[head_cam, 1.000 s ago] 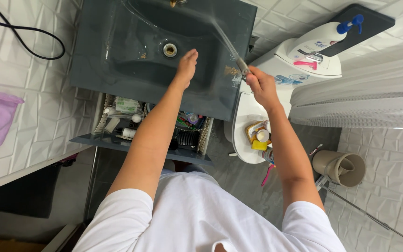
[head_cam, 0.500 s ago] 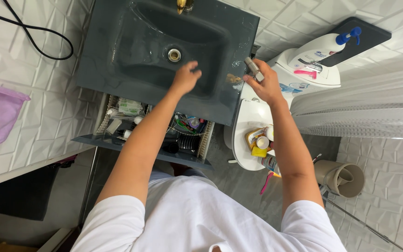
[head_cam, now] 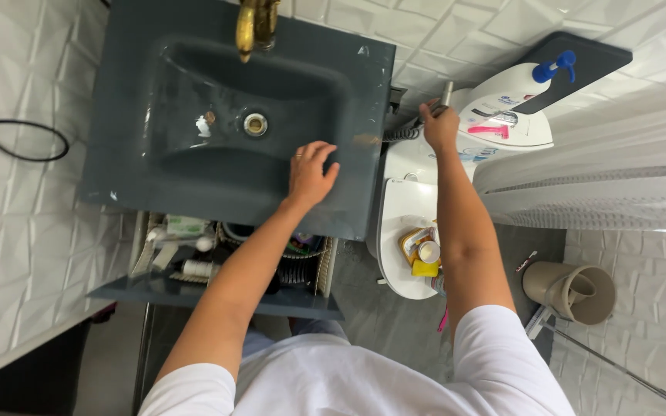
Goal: Cleaning and wiping a bathroom sink, faucet, and surrounding area.
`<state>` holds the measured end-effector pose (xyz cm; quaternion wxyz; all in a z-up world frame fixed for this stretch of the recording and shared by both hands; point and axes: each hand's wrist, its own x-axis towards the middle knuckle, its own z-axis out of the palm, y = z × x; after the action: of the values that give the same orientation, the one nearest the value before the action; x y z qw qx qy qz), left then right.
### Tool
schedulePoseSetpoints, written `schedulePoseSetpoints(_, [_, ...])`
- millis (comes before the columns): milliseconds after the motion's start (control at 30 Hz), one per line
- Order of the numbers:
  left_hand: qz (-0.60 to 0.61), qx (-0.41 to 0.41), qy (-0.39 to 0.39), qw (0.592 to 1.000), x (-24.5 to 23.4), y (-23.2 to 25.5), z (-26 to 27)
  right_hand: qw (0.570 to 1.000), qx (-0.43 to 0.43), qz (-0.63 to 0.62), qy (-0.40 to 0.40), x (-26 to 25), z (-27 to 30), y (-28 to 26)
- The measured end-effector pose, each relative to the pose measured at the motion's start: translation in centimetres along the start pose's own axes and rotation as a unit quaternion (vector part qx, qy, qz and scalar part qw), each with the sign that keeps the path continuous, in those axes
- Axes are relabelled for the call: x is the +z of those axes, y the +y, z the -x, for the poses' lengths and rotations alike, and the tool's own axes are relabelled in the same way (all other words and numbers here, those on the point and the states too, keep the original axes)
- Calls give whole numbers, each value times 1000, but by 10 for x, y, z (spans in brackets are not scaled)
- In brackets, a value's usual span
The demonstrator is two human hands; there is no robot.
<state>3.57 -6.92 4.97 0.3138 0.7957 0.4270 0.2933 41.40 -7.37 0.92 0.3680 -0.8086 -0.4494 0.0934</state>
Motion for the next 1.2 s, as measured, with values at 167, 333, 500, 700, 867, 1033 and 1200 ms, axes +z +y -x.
schedulePoseSetpoints(167, [-7,84,2,996,56,31,-37,994,68,-80,8,45,-24,31])
schedulePoseSetpoints(333, [-41,118,18,992,78,29,-53,992,88,-86,-3,85,-47,68])
schedulePoseSetpoints(500, [-56,128,26,990,75,28,-57,984,137,-112,-2,127,-59,92])
schedulePoseSetpoints(700, [-67,135,21,988,76,27,-58,989,86,-93,74,156,-58,101])
schedulePoseSetpoints(867, [-71,125,8,990,76,28,-57,975,149,-106,123,167,-45,103])
schedulePoseSetpoints(1033, [-78,129,16,988,79,24,-58,987,99,-101,80,181,-45,124])
schedulePoseSetpoints(1200, [-80,136,25,987,78,25,-54,989,128,-50,49,192,-31,149])
